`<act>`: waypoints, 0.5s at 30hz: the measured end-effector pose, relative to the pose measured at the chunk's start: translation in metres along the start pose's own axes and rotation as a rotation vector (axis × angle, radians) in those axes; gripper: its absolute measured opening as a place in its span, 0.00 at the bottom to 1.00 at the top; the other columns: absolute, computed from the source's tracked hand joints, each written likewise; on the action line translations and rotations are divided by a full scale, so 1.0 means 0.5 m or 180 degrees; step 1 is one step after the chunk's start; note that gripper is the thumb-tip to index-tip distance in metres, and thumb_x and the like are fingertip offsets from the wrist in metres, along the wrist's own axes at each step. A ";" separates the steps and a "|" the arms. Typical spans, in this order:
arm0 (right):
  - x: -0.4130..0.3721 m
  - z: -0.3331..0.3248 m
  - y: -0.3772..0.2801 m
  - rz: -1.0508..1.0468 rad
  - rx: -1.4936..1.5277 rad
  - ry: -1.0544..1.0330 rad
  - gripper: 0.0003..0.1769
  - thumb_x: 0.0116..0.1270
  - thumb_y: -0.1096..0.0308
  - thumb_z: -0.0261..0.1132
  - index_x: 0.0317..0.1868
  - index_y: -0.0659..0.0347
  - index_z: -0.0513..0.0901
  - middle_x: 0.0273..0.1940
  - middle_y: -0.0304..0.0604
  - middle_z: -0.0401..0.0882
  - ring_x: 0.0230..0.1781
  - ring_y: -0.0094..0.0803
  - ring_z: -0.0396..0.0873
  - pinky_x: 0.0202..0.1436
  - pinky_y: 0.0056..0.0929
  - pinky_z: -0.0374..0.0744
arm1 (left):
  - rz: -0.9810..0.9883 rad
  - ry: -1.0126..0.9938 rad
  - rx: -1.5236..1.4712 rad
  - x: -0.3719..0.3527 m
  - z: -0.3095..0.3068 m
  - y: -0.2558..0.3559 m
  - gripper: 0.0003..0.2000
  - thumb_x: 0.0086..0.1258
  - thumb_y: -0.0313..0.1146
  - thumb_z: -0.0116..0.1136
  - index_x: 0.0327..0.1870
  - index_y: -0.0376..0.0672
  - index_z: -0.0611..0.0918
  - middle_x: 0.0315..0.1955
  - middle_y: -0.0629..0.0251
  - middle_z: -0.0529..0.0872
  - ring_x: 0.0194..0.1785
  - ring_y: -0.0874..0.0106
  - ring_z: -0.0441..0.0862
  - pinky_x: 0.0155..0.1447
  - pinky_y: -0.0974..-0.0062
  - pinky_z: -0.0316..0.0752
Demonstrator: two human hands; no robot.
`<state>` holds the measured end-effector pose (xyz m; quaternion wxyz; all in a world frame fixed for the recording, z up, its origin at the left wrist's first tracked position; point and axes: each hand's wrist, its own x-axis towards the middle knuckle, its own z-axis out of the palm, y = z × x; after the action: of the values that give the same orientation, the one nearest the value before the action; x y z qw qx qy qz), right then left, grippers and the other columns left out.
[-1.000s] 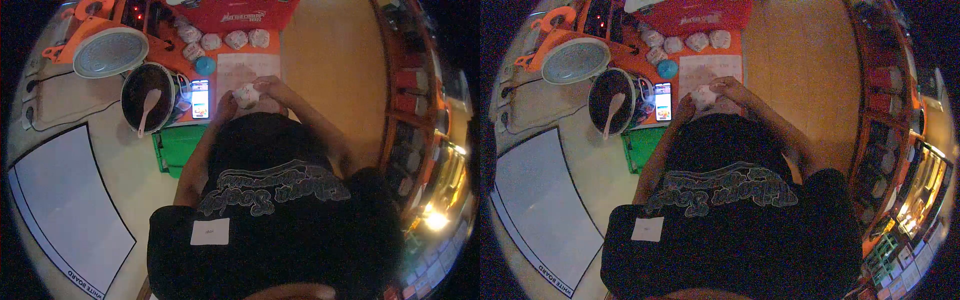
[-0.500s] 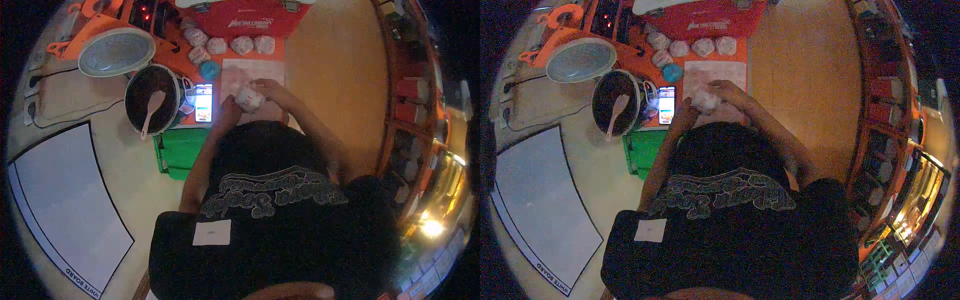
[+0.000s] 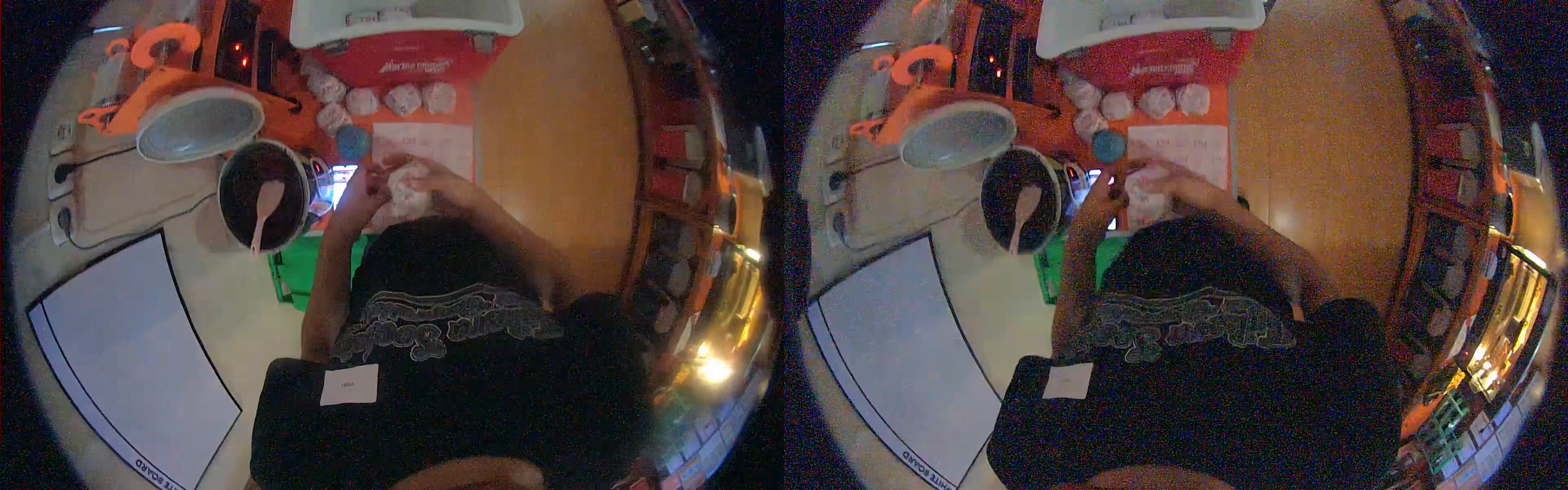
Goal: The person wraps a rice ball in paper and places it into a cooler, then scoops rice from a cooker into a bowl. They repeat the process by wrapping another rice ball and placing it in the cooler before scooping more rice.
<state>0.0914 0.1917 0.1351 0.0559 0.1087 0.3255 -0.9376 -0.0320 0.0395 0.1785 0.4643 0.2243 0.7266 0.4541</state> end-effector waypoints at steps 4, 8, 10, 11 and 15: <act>0.023 -0.023 -0.003 0.0109 -0.0476 0.0257 0.33 0.61 0.66 0.70 0.64 0.62 0.66 0.55 0.46 0.76 0.53 0.36 0.78 0.52 0.38 0.82 | -0.0256 0.0474 0.0269 0.050 0.008 -0.080 0.27 0.59 0.20 0.57 0.60 0.39 0.64 0.35 0.67 0.74 0.39 0.75 0.74 0.45 0.76 0.74; 0.023 0.014 -0.088 0.0088 -0.1011 0.0887 0.24 0.65 0.68 0.67 0.59 0.60 0.69 0.50 0.44 0.77 0.51 0.34 0.78 0.50 0.37 0.83 | -0.0240 -0.0116 -0.1703 0.098 -0.006 -0.143 0.21 0.57 0.20 0.58 0.51 0.42 0.66 0.36 0.66 0.74 0.39 0.76 0.74 0.40 0.77 0.72; 0.027 0.030 -0.173 0.0336 -0.0927 0.1257 0.22 0.66 0.68 0.67 0.58 0.59 0.69 0.49 0.44 0.77 0.50 0.34 0.78 0.49 0.36 0.83 | -0.0083 0.0246 -0.1251 0.115 0.014 -0.129 0.19 0.58 0.22 0.59 0.50 0.43 0.67 0.35 0.67 0.74 0.37 0.76 0.74 0.37 0.77 0.72; 0.023 0.014 -0.208 0.0175 -0.0553 0.1289 0.23 0.66 0.68 0.67 0.58 0.58 0.69 0.49 0.44 0.76 0.50 0.34 0.78 0.48 0.36 0.83 | -0.0285 0.0374 -0.1270 0.115 0.009 -0.091 0.17 0.61 0.26 0.61 0.48 0.44 0.69 0.35 0.67 0.75 0.36 0.75 0.74 0.36 0.75 0.72; 0.099 0.055 -0.437 -0.0551 -0.1248 0.1713 0.34 0.61 0.56 0.72 0.62 0.57 0.65 0.51 0.47 0.76 0.48 0.37 0.79 0.48 0.35 0.82 | 0.0209 0.0385 -0.2214 0.121 -0.031 -0.065 0.15 0.63 0.30 0.63 0.47 0.44 0.71 0.36 0.67 0.75 0.36 0.75 0.74 0.35 0.75 0.71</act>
<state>0.0005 0.3435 0.2748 -0.0918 0.3112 0.5106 -0.7962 -0.0709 0.0616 0.1241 0.4542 0.0487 0.5470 0.7015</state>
